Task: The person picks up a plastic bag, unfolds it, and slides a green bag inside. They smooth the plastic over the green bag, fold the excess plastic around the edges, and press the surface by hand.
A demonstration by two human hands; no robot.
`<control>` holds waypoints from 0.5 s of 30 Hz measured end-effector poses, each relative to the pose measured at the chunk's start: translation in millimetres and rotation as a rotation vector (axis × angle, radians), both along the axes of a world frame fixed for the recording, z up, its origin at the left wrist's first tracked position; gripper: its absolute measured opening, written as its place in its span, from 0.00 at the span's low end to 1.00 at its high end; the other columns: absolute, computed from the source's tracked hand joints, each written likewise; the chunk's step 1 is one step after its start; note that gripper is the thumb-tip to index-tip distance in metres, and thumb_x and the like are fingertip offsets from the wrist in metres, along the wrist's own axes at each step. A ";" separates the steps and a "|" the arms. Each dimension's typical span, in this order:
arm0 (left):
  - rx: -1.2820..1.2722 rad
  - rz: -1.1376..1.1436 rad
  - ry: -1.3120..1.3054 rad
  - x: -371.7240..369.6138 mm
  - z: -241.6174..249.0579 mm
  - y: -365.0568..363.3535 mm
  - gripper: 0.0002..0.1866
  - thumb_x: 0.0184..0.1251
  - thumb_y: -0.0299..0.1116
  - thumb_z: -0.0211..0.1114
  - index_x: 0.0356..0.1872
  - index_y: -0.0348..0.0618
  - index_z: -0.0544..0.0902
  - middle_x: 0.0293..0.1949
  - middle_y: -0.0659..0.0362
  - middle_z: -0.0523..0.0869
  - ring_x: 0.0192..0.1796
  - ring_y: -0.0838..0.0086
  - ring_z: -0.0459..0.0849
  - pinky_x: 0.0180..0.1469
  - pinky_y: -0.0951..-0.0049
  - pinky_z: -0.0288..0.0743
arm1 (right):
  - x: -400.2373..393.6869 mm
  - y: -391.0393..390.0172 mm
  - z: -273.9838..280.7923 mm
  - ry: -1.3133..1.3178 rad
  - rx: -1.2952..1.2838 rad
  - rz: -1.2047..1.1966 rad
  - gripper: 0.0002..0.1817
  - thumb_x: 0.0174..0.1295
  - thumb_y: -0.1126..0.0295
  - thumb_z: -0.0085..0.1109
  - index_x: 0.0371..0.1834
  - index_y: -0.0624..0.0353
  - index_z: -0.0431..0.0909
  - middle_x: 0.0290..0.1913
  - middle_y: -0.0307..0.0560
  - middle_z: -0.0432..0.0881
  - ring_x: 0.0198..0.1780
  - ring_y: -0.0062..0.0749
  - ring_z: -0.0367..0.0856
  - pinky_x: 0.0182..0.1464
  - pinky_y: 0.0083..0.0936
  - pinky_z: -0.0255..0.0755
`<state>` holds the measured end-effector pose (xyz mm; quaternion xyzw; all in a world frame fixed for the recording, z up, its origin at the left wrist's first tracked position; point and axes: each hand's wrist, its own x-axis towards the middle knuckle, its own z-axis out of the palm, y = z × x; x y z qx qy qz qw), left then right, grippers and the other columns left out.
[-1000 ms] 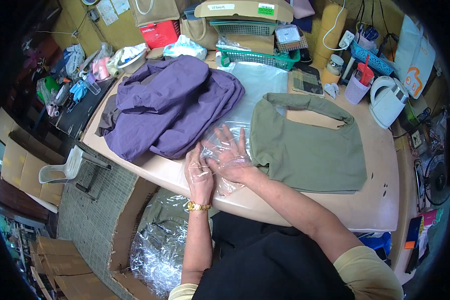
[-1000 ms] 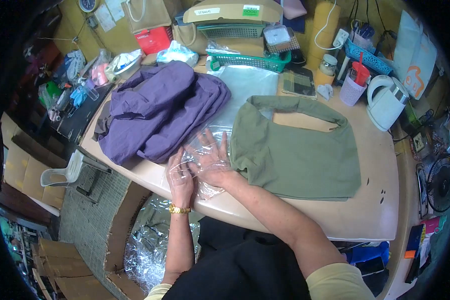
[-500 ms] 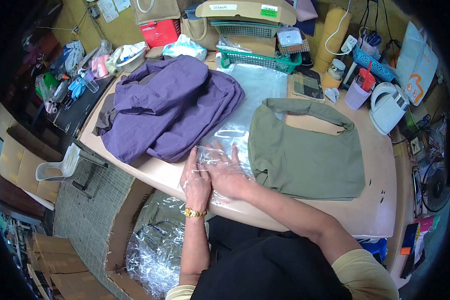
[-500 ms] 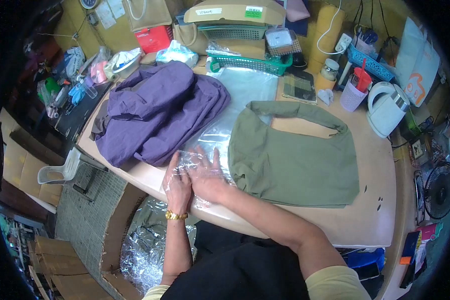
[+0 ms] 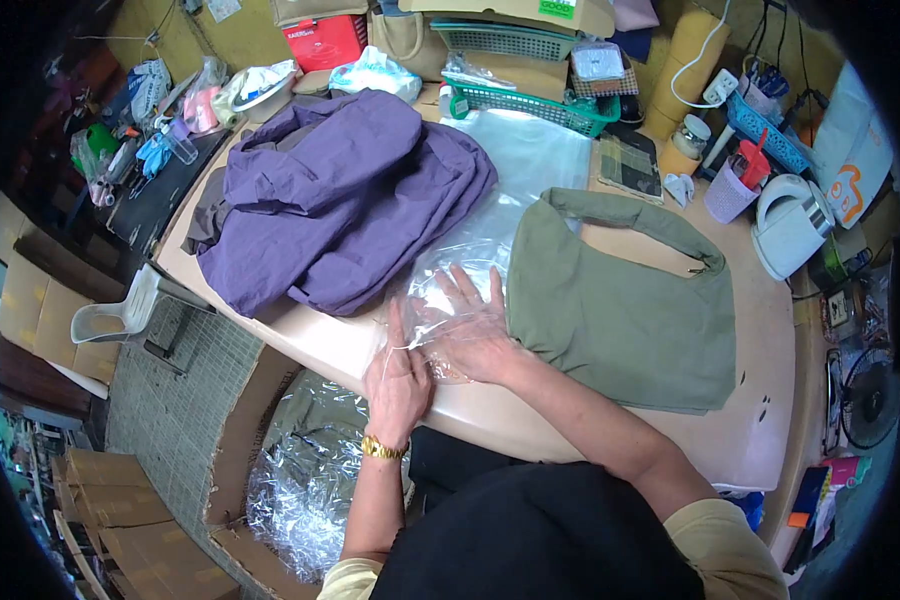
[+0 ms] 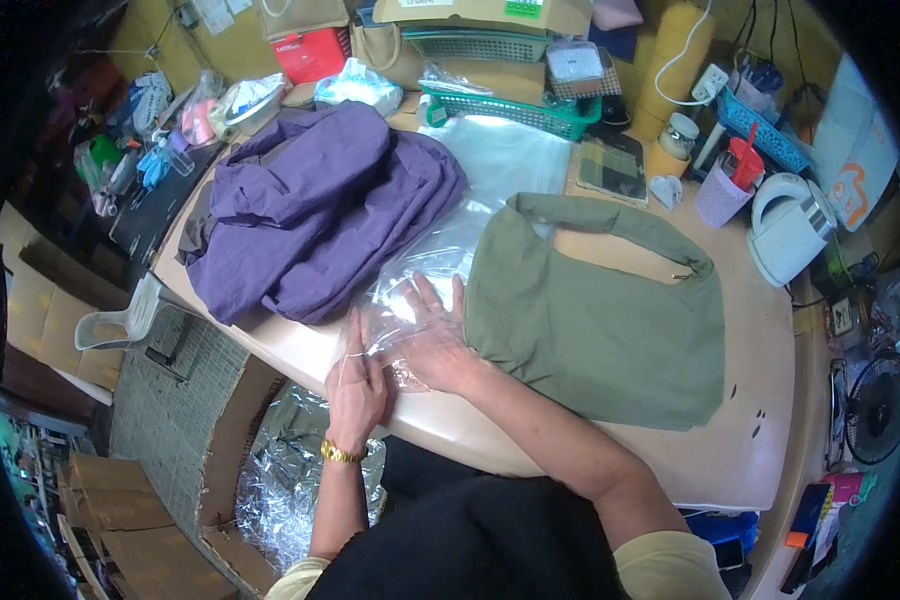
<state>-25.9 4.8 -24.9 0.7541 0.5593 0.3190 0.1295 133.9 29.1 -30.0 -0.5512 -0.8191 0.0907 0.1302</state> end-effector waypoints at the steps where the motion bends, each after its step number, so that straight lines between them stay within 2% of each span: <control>1: 0.018 0.024 0.040 -1.7 -1.9 -5.2 0.38 0.64 0.24 0.57 0.77 0.36 0.58 0.32 0.40 0.85 0.33 0.47 0.84 0.39 0.52 0.77 | -0.2 0.8 0.1 -0.033 -0.015 0.014 0.30 0.75 0.49 0.38 0.78 0.43 0.63 0.80 0.57 0.53 0.83 0.54 0.38 0.73 0.74 0.18; 2: 0.021 0.014 0.044 -1.5 -7.7 -7.9 0.38 0.64 0.24 0.57 0.77 0.36 0.58 0.32 0.40 0.85 0.33 0.47 0.84 0.39 0.52 0.77 | -1.6 0.3 3.3 -0.067 -0.029 0.026 0.29 0.75 0.50 0.38 0.78 0.42 0.63 0.81 0.56 0.53 0.83 0.55 0.38 0.72 0.76 0.18; 3: 0.082 0.033 0.044 -0.9 -14.3 -8.2 0.37 0.64 0.24 0.56 0.76 0.35 0.58 0.32 0.40 0.85 0.32 0.47 0.84 0.39 0.52 0.77 | -4.8 -3.5 9.5 -0.066 -0.104 0.042 0.29 0.75 0.50 0.37 0.79 0.35 0.60 0.82 0.54 0.49 0.84 0.54 0.35 0.71 0.77 0.15; 4: 0.143 0.056 0.040 0.0 -19.4 -8.4 0.36 0.65 0.24 0.56 0.76 0.33 0.59 0.31 0.40 0.85 0.31 0.46 0.83 0.38 0.51 0.76 | -5.7 -1.4 11.0 -0.066 -0.099 0.035 0.29 0.75 0.50 0.37 0.79 0.35 0.60 0.82 0.54 0.49 0.84 0.54 0.35 0.71 0.77 0.15; 5: -0.006 0.066 0.050 5.5 -4.6 -16.4 0.35 0.65 0.24 0.55 0.75 0.31 0.60 0.28 0.39 0.83 0.30 0.46 0.83 0.38 0.52 0.76 | -6.0 1.7 11.3 -0.138 -0.131 0.036 0.30 0.74 0.48 0.39 0.79 0.37 0.60 0.82 0.54 0.50 0.84 0.54 0.35 0.71 0.78 0.17; 6: -0.009 0.065 0.053 6.3 3.1 -25.9 0.35 0.65 0.24 0.55 0.75 0.31 0.60 0.28 0.39 0.83 0.30 0.46 0.83 0.38 0.52 0.76 | -6.2 3.1 10.8 -0.208 -0.165 0.040 0.32 0.73 0.47 0.41 0.78 0.39 0.61 0.82 0.54 0.51 0.84 0.54 0.35 0.71 0.79 0.19; 7: -0.046 0.009 0.008 5.6 8.9 -34.4 0.35 0.65 0.24 0.55 0.75 0.31 0.60 0.27 0.40 0.83 0.30 0.46 0.83 0.37 0.51 0.76 | -5.1 5.1 11.0 -0.143 -0.117 -0.012 0.34 0.69 0.43 0.45 0.79 0.36 0.60 0.82 0.53 0.50 0.84 0.53 0.34 0.71 0.79 0.19; 8: -0.083 -0.044 -0.038 5.5 14.3 -42.2 0.35 0.65 0.24 0.55 0.74 0.30 0.60 0.25 0.40 0.82 0.29 0.46 0.83 0.37 0.51 0.75 | -2.3 7.7 15.2 -0.142 -0.115 -0.008 0.34 0.69 0.43 0.45 0.79 0.36 0.60 0.82 0.53 0.50 0.84 0.53 0.34 0.71 0.79 0.19; 9: -0.151 -0.021 -0.174 6.1 19.2 -50.9 0.34 0.66 0.25 0.55 0.74 0.30 0.59 0.23 0.40 0.81 0.28 0.44 0.82 0.35 0.50 0.75 | 0.8 8.6 19.0 -0.136 -0.125 -0.003 0.35 0.68 0.41 0.46 0.79 0.35 0.60 0.82 0.53 0.49 0.84 0.54 0.34 0.71 0.79 0.19; 10: -0.149 -0.015 -0.172 3.5 15.7 -54.9 0.34 0.66 0.25 0.55 0.74 0.30 0.59 0.23 0.40 0.81 0.28 0.44 0.82 0.35 0.50 0.75 | 0.7 7.8 22.5 -0.129 -0.131 0.002 0.36 0.67 0.40 0.47 0.79 0.33 0.60 0.83 0.52 0.48 0.84 0.54 0.34 0.71 0.79 0.19; 12: -0.199 0.069 -0.129 -5.0 -3.8 -56.1 0.34 0.67 0.25 0.54 0.75 0.30 0.59 0.23 0.40 0.81 0.27 0.44 0.82 0.33 0.50 0.74 | -17.6 -4.7 20.1 -0.167 -0.112 -0.024 0.36 0.67 0.40 0.48 0.78 0.32 0.61 0.83 0.51 0.48 0.83 0.56 0.34 0.72 0.78 0.20; 14: -0.122 0.044 -0.158 -10.7 -17.6 -57.3 0.34 0.68 0.25 0.54 0.76 0.30 0.57 0.23 0.41 0.80 0.26 0.46 0.81 0.32 0.52 0.74 | -31.0 -19.2 14.4 -0.050 -0.134 0.034 0.34 0.67 0.41 0.48 0.76 0.33 0.65 0.83 0.50 0.47 0.83 0.57 0.34 0.71 0.81 0.21; 15: -0.120 0.046 -0.230 -10.6 -19.4 -58.7 0.35 0.69 0.25 0.54 0.76 0.31 0.55 0.23 0.40 0.79 0.25 0.47 0.80 0.32 0.54 0.74 | -35.8 -26.5 14.3 -0.001 -0.159 0.028 0.28 0.70 0.45 0.46 0.74 0.29 0.68 0.83 0.50 0.45 0.83 0.57 0.33 0.70 0.82 0.21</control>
